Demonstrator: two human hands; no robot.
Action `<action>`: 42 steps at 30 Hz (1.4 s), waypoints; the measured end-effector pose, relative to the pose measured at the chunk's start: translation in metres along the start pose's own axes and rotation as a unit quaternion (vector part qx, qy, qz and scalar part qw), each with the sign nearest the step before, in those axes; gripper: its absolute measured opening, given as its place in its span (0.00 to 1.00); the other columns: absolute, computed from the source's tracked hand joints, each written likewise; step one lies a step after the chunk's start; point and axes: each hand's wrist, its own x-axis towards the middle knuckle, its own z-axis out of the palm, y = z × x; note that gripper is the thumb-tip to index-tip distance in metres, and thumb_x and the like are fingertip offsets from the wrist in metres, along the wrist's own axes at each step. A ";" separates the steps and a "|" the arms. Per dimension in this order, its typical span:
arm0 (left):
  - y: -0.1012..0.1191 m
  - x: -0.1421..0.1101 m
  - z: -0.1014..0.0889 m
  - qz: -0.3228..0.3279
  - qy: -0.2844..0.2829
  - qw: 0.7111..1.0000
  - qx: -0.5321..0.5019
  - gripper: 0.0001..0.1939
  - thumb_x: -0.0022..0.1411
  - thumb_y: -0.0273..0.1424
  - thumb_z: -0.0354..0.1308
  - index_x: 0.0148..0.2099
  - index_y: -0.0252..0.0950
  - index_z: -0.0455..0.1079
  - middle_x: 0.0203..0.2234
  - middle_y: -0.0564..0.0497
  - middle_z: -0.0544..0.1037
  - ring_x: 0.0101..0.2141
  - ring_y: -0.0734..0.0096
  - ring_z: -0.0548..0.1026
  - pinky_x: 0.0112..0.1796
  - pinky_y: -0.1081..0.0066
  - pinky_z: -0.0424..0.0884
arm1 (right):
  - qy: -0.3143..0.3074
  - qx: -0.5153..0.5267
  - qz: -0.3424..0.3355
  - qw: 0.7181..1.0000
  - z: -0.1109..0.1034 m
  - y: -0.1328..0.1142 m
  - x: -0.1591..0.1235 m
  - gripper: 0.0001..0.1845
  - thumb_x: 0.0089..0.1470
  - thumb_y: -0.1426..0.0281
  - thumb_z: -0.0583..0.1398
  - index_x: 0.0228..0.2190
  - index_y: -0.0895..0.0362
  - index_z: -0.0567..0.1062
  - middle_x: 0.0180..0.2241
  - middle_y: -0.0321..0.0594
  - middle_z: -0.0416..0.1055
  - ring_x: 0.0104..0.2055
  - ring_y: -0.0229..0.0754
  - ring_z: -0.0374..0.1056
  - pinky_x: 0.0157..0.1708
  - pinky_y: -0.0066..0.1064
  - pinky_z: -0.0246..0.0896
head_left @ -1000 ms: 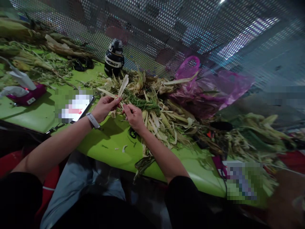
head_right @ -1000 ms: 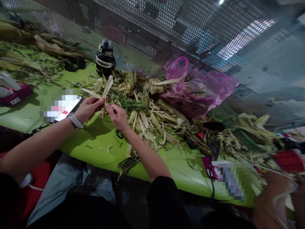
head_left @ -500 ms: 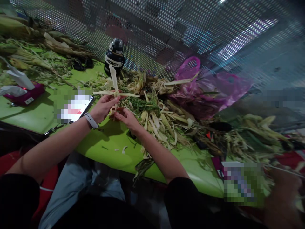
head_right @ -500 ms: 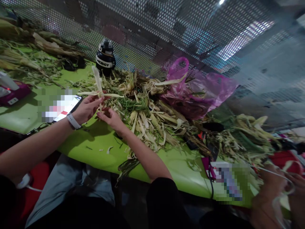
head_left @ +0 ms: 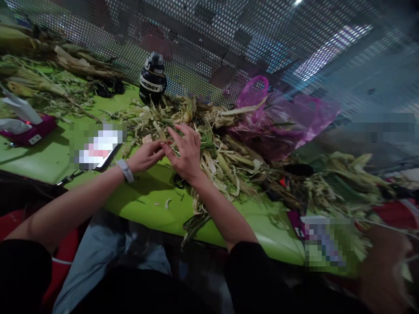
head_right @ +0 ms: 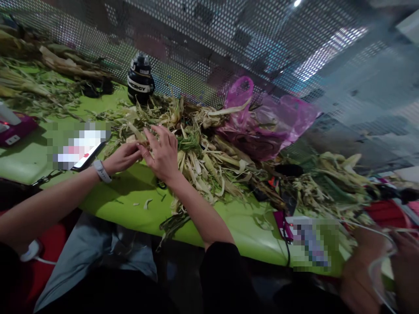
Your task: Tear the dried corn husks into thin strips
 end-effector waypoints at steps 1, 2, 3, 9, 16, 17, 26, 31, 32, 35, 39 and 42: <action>0.000 -0.001 0.001 0.003 -0.016 1.000 0.024 0.14 0.63 0.39 0.52 0.36 0.33 0.70 0.23 0.52 0.70 0.24 0.75 0.65 0.28 0.74 0.61 | -0.004 -0.001 -0.005 1.000 0.000 0.001 0.001 0.18 0.61 0.60 0.54 0.49 0.53 0.72 0.53 0.47 0.65 0.62 0.50 0.53 0.60 0.48 0.46; 0.000 -0.001 0.002 0.004 -0.027 0.999 0.039 0.15 0.63 0.39 0.51 0.33 0.33 0.69 0.21 0.53 0.69 0.22 0.76 0.64 0.26 0.74 0.60 | -0.008 0.004 -0.007 1.000 0.001 0.003 0.001 0.17 0.61 0.61 0.53 0.47 0.52 0.73 0.53 0.45 0.66 0.63 0.50 0.52 0.61 0.49 0.44; 0.000 -0.001 0.002 0.004 -0.034 0.998 0.048 0.16 0.63 0.40 0.51 0.32 0.33 0.68 0.19 0.53 0.68 0.21 0.76 0.63 0.25 0.75 0.59 | -0.009 0.012 -0.007 1.000 0.002 0.004 0.001 0.15 0.61 0.61 0.53 0.44 0.52 0.74 0.52 0.44 0.67 0.63 0.49 0.52 0.62 0.50 0.42; 0.010 0.001 0.000 -0.010 -0.123 0.992 0.034 0.18 0.63 0.41 0.52 0.26 0.34 0.66 0.17 0.54 0.68 0.19 0.78 0.62 0.23 0.76 0.57 | 0.048 0.067 0.012 0.997 0.009 0.006 -0.002 0.12 0.62 0.63 0.53 0.33 0.54 0.74 0.38 0.41 0.74 0.52 0.45 0.65 0.61 0.47 0.45; 0.010 0.000 0.003 -0.104 -0.082 0.982 -0.136 0.17 0.60 0.44 0.56 0.29 0.34 0.69 0.17 0.52 0.72 0.18 0.76 0.67 0.22 0.74 0.60 | 0.070 0.092 0.010 0.993 0.004 0.003 0.003 0.11 0.62 0.63 0.52 0.38 0.55 0.72 0.41 0.44 0.72 0.49 0.44 0.65 0.52 0.42 0.59; 0.008 0.001 0.002 -0.113 -0.039 0.979 -0.168 0.17 0.60 0.44 0.56 0.32 0.34 0.70 0.19 0.51 0.73 0.20 0.75 0.69 0.22 0.74 0.61 | 0.080 0.092 0.007 0.993 0.000 0.002 0.004 0.11 0.62 0.63 0.52 0.40 0.55 0.71 0.43 0.45 0.71 0.50 0.45 0.65 0.52 0.43 0.59; 0.005 0.008 -0.007 -0.129 0.130 0.907 -0.379 0.15 0.57 0.39 0.63 0.43 0.34 0.73 0.33 0.48 0.79 0.37 0.69 0.76 0.38 0.71 0.68 | 0.055 0.031 0.061 0.996 -0.002 0.009 0.004 0.16 0.61 0.59 0.52 0.42 0.57 0.70 0.43 0.49 0.70 0.50 0.48 0.63 0.50 0.42 0.56; 0.000 0.009 -0.004 -0.119 0.168 0.933 -0.296 0.14 0.55 0.39 0.64 0.38 0.34 0.73 0.30 0.50 0.78 0.33 0.72 0.75 0.35 0.72 0.67 | -0.096 0.076 0.089 0.988 0.009 0.011 0.001 0.19 0.64 0.58 0.47 0.32 0.56 0.70 0.30 0.41 0.71 0.34 0.40 0.65 0.36 0.31 0.57; -0.002 0.009 -0.005 -0.121 0.179 0.939 -0.268 0.13 0.55 0.39 0.64 0.36 0.33 0.73 0.28 0.50 0.77 0.30 0.74 0.74 0.33 0.73 0.66 | -0.110 0.075 0.074 0.988 0.011 0.010 0.000 0.19 0.64 0.59 0.47 0.30 0.56 0.69 0.29 0.41 0.70 0.33 0.40 0.64 0.36 0.30 0.56; -0.004 0.008 -0.005 -0.129 0.205 0.944 -0.223 0.12 0.56 0.37 0.64 0.32 0.33 0.71 0.24 0.52 0.74 0.26 0.76 0.70 0.29 0.73 0.64 | -0.121 0.072 0.032 0.989 0.016 0.004 -0.004 0.20 0.64 0.60 0.47 0.27 0.56 0.68 0.29 0.42 0.69 0.34 0.41 0.63 0.37 0.31 0.56; -0.002 0.009 -0.006 -0.137 0.192 0.920 -0.312 0.11 0.57 0.37 0.62 0.35 0.33 0.70 0.30 0.50 0.77 0.32 0.73 0.74 0.37 0.70 0.69 | -0.083 0.185 0.164 0.966 0.012 0.006 -0.004 0.22 0.61 0.52 0.49 0.29 0.56 0.69 0.24 0.37 0.67 0.28 0.38 0.62 0.33 0.29 0.57; 0.002 0.009 -0.004 -0.127 0.193 0.896 -0.378 0.11 0.58 0.37 0.62 0.39 0.35 0.70 0.37 0.47 0.78 0.41 0.69 0.75 0.42 0.67 0.70 | -0.116 0.312 0.287 0.898 0.010 0.009 -0.002 0.27 0.57 0.46 0.48 0.31 0.56 0.70 0.21 0.34 0.65 0.24 0.36 0.61 0.29 0.28 0.58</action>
